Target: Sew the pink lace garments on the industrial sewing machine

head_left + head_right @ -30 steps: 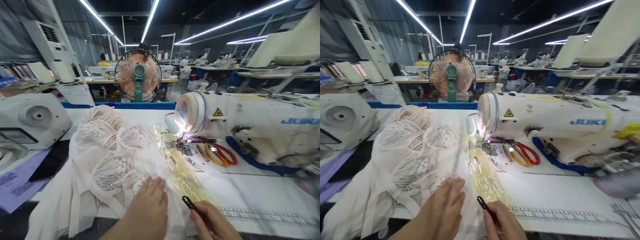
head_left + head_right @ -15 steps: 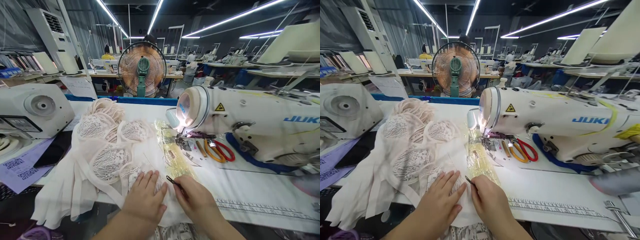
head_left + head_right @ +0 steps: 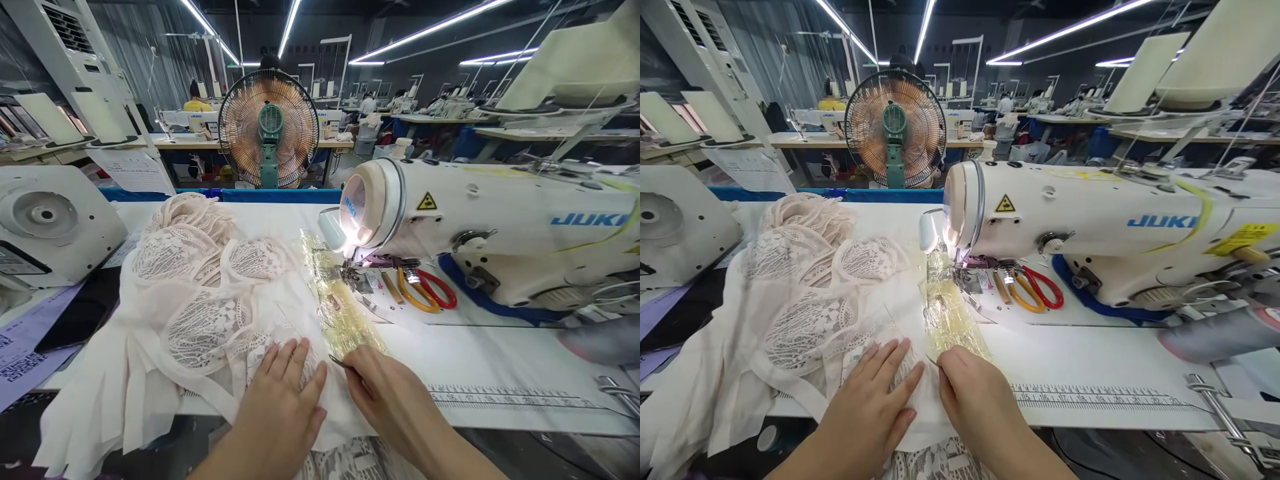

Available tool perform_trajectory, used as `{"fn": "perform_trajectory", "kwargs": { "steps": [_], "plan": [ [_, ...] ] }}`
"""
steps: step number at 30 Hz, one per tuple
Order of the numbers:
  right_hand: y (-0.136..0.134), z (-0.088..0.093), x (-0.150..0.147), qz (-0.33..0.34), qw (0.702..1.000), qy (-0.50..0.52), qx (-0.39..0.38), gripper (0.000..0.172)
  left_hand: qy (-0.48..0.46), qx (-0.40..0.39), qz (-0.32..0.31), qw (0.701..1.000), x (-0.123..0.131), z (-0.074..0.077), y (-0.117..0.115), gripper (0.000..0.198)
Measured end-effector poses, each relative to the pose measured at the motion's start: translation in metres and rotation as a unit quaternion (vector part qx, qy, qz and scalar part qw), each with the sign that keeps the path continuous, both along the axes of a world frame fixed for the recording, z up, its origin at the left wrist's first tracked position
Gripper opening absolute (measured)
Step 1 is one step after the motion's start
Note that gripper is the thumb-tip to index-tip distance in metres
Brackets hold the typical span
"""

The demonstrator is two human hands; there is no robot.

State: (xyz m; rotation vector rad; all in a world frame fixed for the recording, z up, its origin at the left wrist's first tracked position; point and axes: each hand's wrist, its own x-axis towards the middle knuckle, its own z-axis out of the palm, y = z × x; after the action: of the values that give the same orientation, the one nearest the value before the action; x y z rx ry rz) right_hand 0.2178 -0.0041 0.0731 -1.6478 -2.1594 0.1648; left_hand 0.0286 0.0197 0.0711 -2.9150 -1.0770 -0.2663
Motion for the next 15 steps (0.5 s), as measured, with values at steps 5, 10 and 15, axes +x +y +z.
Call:
{"fn": "perform_trajectory", "kwargs": {
  "steps": [5, 10, 15],
  "plan": [
    [0.007, -0.005, -0.006, 0.0, 1.0, 0.027, -0.012, 0.022, -0.003, 0.01, 0.001, 1.0, 0.0, -0.003, 0.0, 0.041],
    [0.007, -0.007, -0.004, 0.012, 1.0, 0.012, -0.009, 0.022, -0.006, 0.023, 0.006, 1.0, 0.0, -0.006, 0.0, 0.042],
    [0.0, 0.008, 0.004, -0.004, 0.998, -0.03, -0.052, 0.02, 0.007, 0.025, 0.004, 1.0, 0.001, -0.003, 0.001, 0.041]
  ]
}}
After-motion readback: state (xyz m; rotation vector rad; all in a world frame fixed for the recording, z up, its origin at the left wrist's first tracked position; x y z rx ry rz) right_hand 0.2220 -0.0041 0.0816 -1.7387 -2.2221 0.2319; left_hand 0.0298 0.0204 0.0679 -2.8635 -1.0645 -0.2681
